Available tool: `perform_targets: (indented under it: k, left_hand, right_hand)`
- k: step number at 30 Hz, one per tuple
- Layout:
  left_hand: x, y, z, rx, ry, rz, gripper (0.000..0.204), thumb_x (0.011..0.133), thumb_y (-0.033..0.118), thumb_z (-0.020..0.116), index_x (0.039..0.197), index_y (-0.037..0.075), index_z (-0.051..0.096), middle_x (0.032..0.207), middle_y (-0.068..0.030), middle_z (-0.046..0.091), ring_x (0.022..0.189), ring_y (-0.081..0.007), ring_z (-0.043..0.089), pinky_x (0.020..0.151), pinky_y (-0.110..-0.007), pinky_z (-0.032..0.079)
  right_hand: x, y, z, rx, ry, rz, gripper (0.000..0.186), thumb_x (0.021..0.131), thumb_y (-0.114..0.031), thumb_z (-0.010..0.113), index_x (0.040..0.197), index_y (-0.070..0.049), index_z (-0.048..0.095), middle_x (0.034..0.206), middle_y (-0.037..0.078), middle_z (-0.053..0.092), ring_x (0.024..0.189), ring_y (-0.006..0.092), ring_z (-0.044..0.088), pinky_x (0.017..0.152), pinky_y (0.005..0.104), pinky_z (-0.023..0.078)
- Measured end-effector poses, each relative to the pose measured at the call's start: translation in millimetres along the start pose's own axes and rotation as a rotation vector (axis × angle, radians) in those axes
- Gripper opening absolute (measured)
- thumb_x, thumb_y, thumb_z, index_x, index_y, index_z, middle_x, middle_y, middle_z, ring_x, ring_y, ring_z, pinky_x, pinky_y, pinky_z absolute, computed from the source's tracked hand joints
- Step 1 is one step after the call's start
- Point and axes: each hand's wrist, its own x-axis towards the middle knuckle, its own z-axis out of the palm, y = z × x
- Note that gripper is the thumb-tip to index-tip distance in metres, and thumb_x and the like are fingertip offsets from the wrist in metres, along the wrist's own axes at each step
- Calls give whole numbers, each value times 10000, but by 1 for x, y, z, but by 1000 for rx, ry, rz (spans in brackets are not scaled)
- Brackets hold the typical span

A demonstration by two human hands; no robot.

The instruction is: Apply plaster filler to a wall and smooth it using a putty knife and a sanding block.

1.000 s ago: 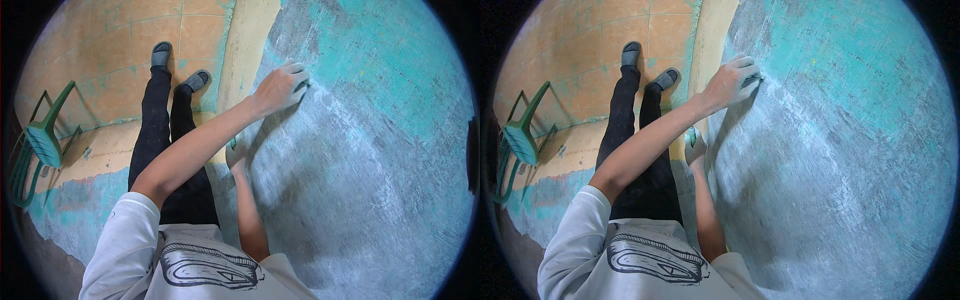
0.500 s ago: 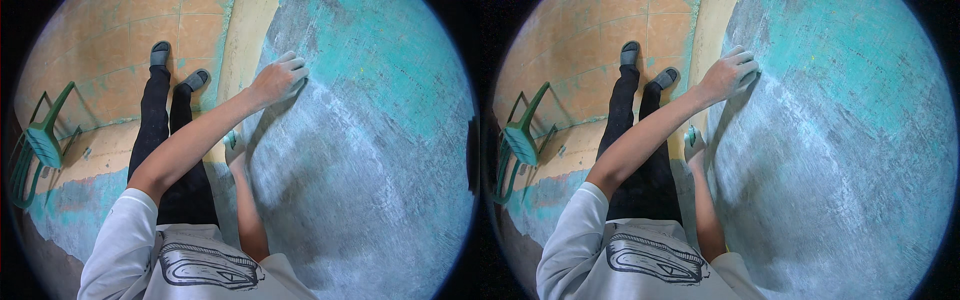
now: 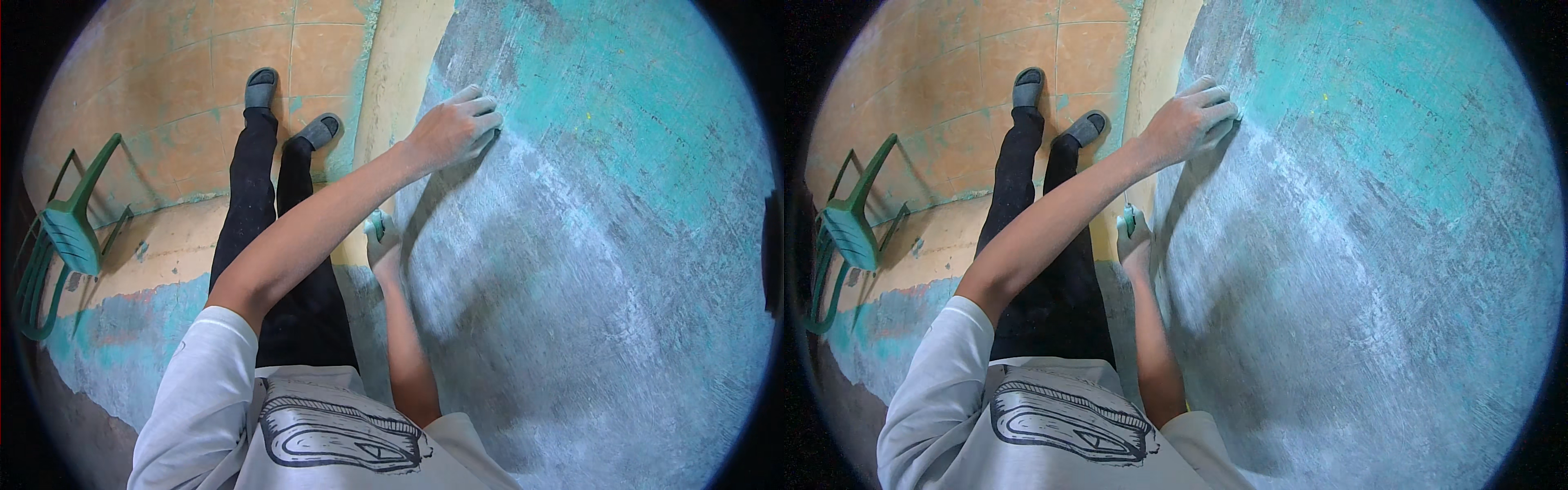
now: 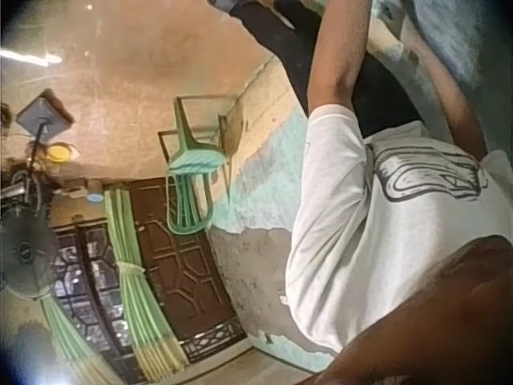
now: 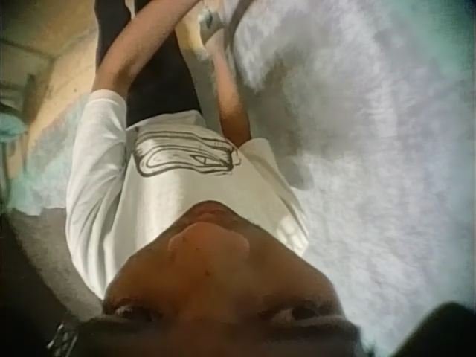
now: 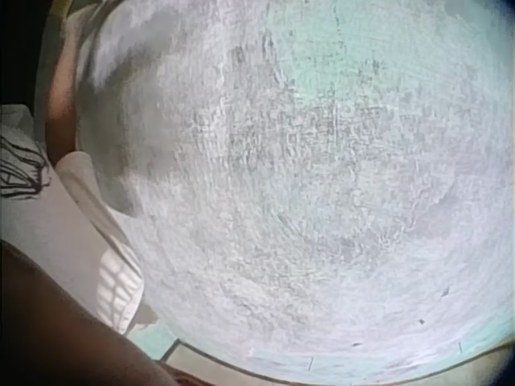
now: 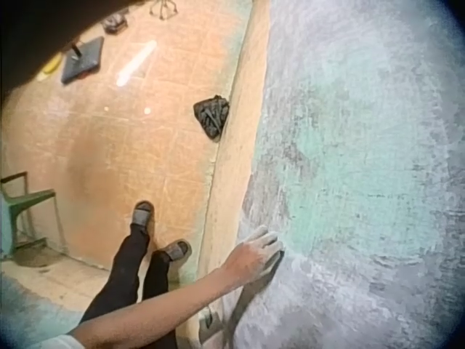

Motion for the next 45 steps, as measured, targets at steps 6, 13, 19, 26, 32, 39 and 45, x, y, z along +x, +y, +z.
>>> perform_targets:
  k: [6, 13, 19, 26, 32, 39, 45]
  left_hand:
    - [-3, 3, 1, -22, 26, -3, 192, 780, 95, 696, 948, 48, 614, 952, -88, 587, 934, -272, 568, 794, -370, 526]
    - [-2, 10, 0, -58, -38, 61, 167, 783, 99, 694, 914, 49, 604, 917, -85, 572, 915, -273, 573, 793, -371, 521]
    - [0, 6, 1, -44, -7, -18, 162, 779, 106, 697, 897, 50, 600, 891, -72, 566, 893, -273, 569, 772, -366, 516]
    - [2, 8, 2, -44, 0, -15, 163, 774, 101, 698, 896, 55, 600, 879, -84, 559, 887, -276, 566, 758, -381, 514]
    - [4, -1, -3, -42, -29, -26, 159, 777, 95, 688, 899, 52, 595, 885, -87, 558, 909, -281, 562, 770, -381, 513]
    - [4, 3, -2, -39, -36, -16, 165, 778, 98, 680, 915, 47, 603, 906, -94, 563, 931, -284, 565, 784, -383, 519]
    - [4, 15, -1, -46, -44, 36, 155, 784, 99, 679, 901, 40, 596, 909, -95, 565, 919, -287, 567, 783, -390, 518]
  right_hand:
    - [1, 2, 1, -30, 7, -18, 294, 935, -233, 523, 1081, 21, 550, 888, 256, 598, 797, 398, 586, 723, 444, 448]
    - [2, 6, -3, -25, -34, 10, 297, 935, -241, 534, 1079, 18, 545, 864, 241, 600, 783, 384, 593, 711, 442, 454]
    - [2, 8, 3, -38, -10, 2, 291, 933, -234, 538, 1064, 25, 549, 848, 242, 597, 757, 381, 588, 699, 441, 453]
    - [2, 6, 2, -27, 10, -24, 302, 933, -233, 534, 1089, 25, 558, 851, 249, 595, 774, 406, 580, 709, 447, 458]
    - [2, 2, 1, -25, 27, -49, 293, 947, -253, 509, 1040, 23, 542, 883, 268, 582, 813, 423, 578, 731, 471, 445]
    - [2, 3, 0, -38, 3, -47, 306, 948, -260, 513, 1078, 15, 543, 909, 261, 594, 821, 412, 583, 737, 461, 448]
    - [3, 3, 0, -7, 3, -25, 304, 936, -251, 521, 1078, 17, 548, 874, 263, 602, 802, 422, 588, 717, 460, 455]
